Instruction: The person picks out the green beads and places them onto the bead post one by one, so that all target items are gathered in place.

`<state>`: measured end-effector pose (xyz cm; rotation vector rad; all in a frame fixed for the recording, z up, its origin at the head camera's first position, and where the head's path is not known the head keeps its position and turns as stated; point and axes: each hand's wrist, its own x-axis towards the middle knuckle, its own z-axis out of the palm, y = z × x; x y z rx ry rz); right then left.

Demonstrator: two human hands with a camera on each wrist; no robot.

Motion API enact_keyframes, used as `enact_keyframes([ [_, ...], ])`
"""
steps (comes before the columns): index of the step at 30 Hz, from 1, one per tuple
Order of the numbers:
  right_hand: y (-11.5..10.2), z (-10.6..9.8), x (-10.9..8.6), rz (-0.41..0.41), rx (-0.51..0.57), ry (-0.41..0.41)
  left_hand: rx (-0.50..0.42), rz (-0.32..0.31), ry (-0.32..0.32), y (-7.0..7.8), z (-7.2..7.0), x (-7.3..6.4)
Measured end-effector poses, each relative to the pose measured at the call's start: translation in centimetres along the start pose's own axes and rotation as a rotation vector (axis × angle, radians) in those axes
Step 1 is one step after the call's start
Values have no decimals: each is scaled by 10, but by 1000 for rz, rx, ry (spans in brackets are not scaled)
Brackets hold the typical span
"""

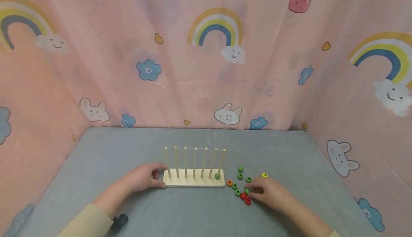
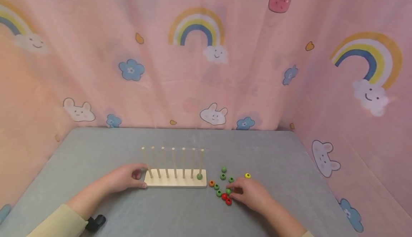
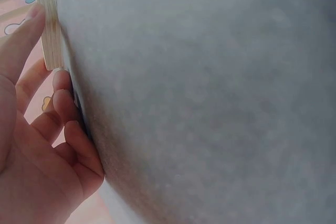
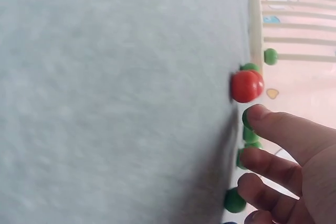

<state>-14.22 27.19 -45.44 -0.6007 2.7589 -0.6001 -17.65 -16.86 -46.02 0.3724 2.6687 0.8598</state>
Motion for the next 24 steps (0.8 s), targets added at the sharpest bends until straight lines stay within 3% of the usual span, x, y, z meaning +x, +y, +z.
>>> enact_keyframes([
  [9, -3, -12, 0, 17, -8, 62, 2, 11, 5, 1, 0, -1],
  [24, -30, -33, 3, 53, 6, 279, -22, 3, 3, 2, 0, -1],
])
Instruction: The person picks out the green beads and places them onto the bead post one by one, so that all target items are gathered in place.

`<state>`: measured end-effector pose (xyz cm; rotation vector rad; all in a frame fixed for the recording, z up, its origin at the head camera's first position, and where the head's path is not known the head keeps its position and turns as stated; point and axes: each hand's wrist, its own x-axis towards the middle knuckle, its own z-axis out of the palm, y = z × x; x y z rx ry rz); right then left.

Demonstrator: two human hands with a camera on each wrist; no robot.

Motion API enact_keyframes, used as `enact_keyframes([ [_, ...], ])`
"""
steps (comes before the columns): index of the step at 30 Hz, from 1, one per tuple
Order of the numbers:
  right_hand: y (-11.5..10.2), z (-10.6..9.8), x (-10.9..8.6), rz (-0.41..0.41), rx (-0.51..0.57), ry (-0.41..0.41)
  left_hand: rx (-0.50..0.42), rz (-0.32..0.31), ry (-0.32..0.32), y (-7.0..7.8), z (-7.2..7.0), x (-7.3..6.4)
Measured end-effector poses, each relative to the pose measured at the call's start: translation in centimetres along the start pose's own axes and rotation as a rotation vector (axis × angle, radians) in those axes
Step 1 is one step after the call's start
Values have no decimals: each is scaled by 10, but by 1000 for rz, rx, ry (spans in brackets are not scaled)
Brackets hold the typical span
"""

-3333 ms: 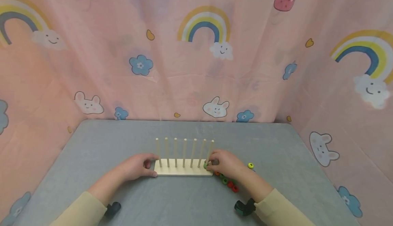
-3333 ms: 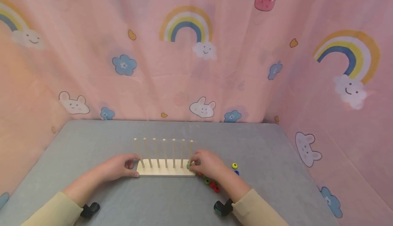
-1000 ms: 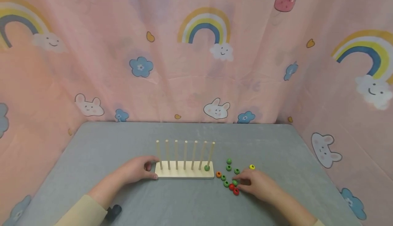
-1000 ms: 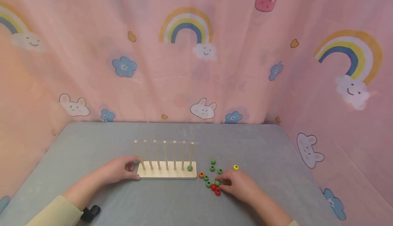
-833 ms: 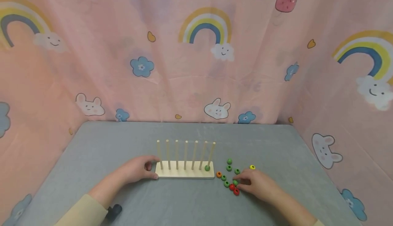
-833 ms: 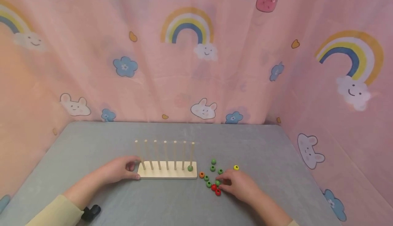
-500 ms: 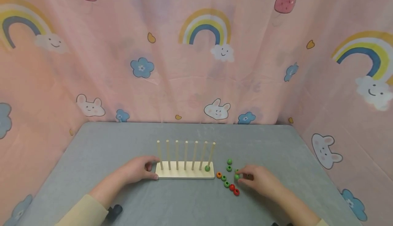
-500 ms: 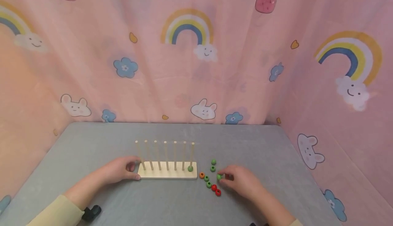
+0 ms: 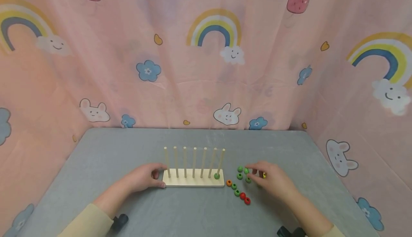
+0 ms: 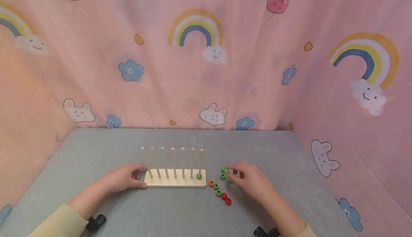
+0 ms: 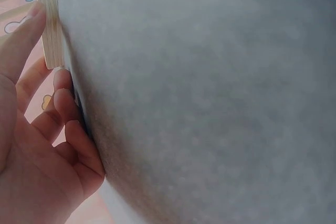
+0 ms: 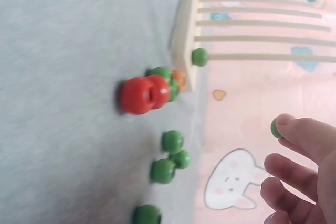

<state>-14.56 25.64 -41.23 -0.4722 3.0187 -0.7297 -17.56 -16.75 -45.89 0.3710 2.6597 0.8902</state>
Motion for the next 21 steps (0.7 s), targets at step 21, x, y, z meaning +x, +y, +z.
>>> enact_keyframes([
  [21, -52, -20, 27, -86, 97, 203, 12, 12, 0, 2, -1, -1],
])
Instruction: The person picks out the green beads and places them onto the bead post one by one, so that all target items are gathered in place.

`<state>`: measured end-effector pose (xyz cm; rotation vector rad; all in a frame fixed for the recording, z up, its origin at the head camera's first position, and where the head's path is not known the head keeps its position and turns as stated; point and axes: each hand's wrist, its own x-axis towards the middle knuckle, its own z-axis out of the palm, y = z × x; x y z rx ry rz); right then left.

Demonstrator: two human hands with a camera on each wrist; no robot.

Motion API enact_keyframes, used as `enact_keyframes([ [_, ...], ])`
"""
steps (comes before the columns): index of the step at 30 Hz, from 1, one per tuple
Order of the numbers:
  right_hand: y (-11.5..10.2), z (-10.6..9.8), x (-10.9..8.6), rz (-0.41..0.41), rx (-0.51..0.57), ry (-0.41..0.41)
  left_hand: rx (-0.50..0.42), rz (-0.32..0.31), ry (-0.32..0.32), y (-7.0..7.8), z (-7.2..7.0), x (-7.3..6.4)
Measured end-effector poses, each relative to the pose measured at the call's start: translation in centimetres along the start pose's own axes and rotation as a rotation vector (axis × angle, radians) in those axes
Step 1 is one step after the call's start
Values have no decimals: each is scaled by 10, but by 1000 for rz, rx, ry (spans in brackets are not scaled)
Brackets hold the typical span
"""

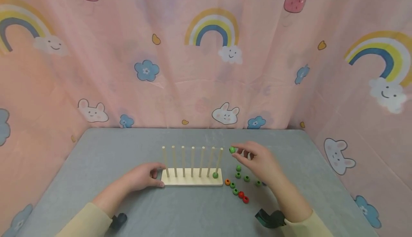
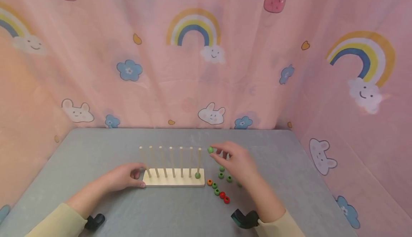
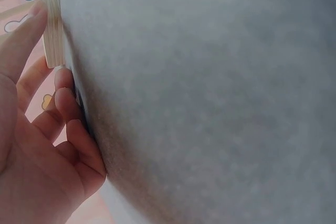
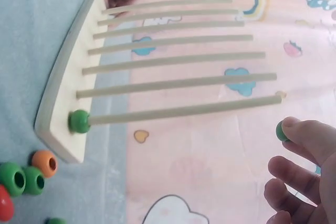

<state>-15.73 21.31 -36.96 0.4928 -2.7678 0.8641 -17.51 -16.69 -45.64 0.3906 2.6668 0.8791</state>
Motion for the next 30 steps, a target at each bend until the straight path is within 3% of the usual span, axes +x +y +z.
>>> enact_keyframes([
  [14, -14, 3, 10, -59, 19, 2, -7, 4, -3, 0, 0, 0],
  [30, -26, 0, 19, -124, 11, -62, -4, 12, -10, 0, -1, 0],
])
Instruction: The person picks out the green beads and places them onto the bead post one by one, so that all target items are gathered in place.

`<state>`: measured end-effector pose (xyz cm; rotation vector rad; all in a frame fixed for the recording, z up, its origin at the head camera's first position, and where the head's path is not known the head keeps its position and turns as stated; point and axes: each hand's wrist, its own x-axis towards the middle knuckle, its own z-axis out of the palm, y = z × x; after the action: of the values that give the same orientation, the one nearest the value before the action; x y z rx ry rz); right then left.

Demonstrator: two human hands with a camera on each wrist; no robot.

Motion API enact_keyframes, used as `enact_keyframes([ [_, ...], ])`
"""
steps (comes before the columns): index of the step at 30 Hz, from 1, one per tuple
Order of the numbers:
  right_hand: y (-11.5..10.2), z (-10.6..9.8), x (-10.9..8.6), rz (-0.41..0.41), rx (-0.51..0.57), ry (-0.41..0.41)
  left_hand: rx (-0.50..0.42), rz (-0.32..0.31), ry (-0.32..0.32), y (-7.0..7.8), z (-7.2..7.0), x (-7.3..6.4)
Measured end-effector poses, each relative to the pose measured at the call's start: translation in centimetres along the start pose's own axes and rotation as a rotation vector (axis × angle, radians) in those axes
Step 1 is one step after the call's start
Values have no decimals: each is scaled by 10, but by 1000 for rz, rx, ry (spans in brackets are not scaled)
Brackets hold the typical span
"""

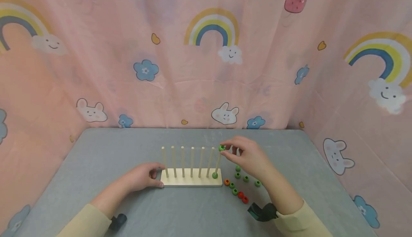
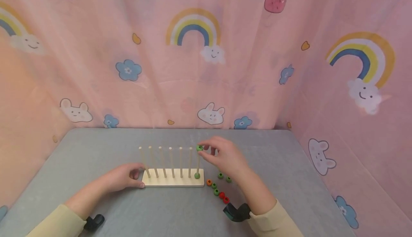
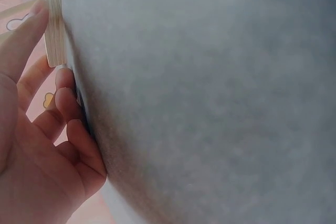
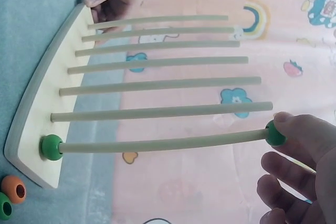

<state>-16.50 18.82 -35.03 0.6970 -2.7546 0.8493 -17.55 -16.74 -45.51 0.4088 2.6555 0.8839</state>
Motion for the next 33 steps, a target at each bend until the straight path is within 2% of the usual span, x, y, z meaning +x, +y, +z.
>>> enact_keyframes([
  [10, 2, 5, 3, -1, 16, -5, -11, 2, -1, -3, 1, 1],
  [16, 8, 10, 2, 34, 52, -38, -5, -2, 0, -3, 1, 1],
  [22, 18, 25, -1, 58, 56, -82, 3, -7, 0, -2, 1, 2],
  [33, 31, 63, -10, 172, -3, -173, 3, 3, 8, -1, 0, 0],
])
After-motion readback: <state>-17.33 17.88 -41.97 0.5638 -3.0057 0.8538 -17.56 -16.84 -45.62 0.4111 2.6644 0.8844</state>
